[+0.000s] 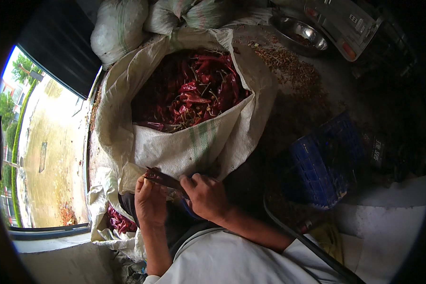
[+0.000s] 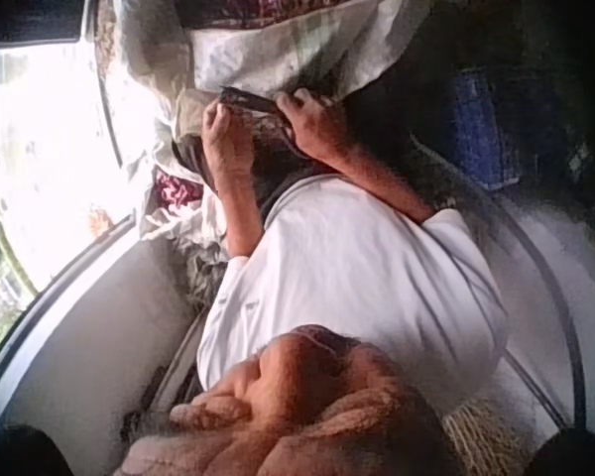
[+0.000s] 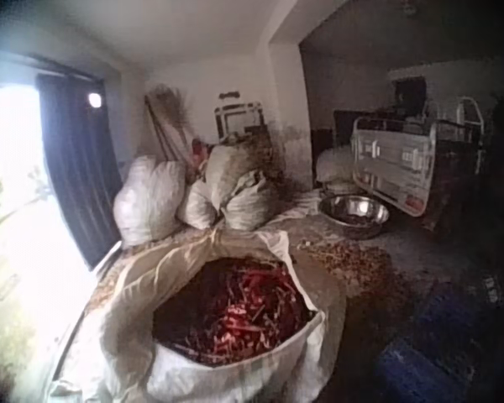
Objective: The person sits on the floor with a sack of dried red chilies on their lap and uses scissors to trim the stems from individual chilies. The trimmed stems are discarded onto the floor while the chilies remain in the sack.
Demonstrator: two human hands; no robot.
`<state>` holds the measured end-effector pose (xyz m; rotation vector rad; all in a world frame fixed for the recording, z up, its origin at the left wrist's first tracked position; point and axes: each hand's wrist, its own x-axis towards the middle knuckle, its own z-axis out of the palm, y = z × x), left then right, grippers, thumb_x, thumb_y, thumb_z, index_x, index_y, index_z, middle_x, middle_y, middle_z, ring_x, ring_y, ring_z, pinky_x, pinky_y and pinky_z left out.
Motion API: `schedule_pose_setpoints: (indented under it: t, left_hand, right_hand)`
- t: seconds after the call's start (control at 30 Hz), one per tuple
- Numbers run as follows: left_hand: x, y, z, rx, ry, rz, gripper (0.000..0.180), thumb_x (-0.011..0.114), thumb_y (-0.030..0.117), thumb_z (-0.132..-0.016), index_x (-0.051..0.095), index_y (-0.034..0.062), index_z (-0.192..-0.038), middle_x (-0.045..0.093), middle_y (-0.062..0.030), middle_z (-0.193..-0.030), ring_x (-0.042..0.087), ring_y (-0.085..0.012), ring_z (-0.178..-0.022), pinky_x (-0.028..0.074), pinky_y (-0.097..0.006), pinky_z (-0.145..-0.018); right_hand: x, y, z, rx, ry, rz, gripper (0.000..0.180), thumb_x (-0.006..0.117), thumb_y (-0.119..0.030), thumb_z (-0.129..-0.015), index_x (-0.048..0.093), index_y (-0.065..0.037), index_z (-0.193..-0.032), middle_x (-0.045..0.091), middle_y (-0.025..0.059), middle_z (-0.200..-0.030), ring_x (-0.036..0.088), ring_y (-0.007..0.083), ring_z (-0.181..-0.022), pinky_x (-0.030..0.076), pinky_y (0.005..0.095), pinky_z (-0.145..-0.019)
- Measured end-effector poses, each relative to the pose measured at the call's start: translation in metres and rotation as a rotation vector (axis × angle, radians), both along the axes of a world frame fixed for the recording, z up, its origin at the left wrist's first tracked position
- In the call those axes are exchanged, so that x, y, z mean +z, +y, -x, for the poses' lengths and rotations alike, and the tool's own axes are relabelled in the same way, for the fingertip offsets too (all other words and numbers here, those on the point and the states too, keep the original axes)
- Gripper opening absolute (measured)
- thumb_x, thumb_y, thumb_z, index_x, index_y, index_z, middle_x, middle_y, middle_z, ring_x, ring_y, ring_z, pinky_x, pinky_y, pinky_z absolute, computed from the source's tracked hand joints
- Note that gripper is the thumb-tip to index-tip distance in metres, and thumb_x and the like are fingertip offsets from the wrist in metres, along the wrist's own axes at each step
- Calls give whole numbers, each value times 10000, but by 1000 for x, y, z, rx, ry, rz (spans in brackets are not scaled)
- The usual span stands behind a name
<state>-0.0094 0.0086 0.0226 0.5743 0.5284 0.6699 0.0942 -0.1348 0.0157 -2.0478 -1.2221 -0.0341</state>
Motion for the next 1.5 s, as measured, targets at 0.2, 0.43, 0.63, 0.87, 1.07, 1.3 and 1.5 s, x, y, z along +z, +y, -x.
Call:
schedule_pose_setpoints:
  t: [0.2, 0.43, 0.63, 0.87, 1.07, 1.3, 1.5]
  left_hand:
    - [7, 5, 21, -117, 76, -196, 393, 659, 110, -925, 560, -16, -1284, 679, -95, -1044, 653, -161, -874, 545, -346, -820]
    - [12, 16, 40, -276, 445, -595, 322, 674, 40, -888, 620, -40, -1195, 674, -46, -1037, 628, -121, -934, 492, -253, -876]
    - [-6, 2, 34, -130, 489, -660, 207, 641, 5, -910, 613, -18, -1113, 635, -13, -952, 602, -92, -866, 490, -240, -796]
    - [-2, -16, 19, -35, 544, -838, 165, 621, 70, -954, 621, -18, -1094, 652, -32, -889, 609, -87, -767, 498, -229, -720]
    - [-31, -17, 23, -27, 264, -527, 189, 608, 83, -956, 617, -3, -1124, 670, -57, -963, 638, -137, -840, 507, -272, -776]
    - [-41, -19, 25, -18, 131, -420, 216, 565, 46, -963, 578, 16, -1176, 647, -72, -1053, 638, -173, -930, 514, -317, -853]
    - [-31, -18, 17, 60, 229, -431, 268, 563, 38, -959, 567, 4, -1225, 650, -86, -1086, 620, -158, -934, 497, -305, -868]
  right_hand:
    - [5, -6, 3, 77, 7, 22, 281, 671, -171, -798, 571, -108, -1053, 528, 107, -779, 610, 318, -689, 507, 443, -585]
    - [-4, -12, 5, 80, -53, 85, 323, 715, -204, -766, 583, -130, -1051, 532, 100, -793, 618, 311, -689, 510, 434, -586]
    - [-2, -11, 6, 43, -101, 117, 253, 690, -204, -788, 586, -117, -1002, 533, 97, -736, 617, 316, -627, 508, 427, -545]
    - [-13, -15, 7, 122, 221, 27, 231, 741, -226, -802, 613, -108, -954, 634, 141, -794, 648, 327, -602, 488, 429, -515]
    - [7, -15, 12, 372, 1210, -201, 217, 722, -251, -907, 608, -79, -975, 585, -14, -783, 557, 81, -685, 439, 260, -621]
    - [1, -11, 2, 251, 828, -218, 338, 782, -326, -847, 597, -61, -948, 542, 20, -688, 525, 136, -599, 446, 298, -570]
    - [7, -20, 4, 46, 288, 27, 432, 809, -399, -767, 625, -66, -972, 596, 113, -695, 617, 303, -570, 491, 398, -516]
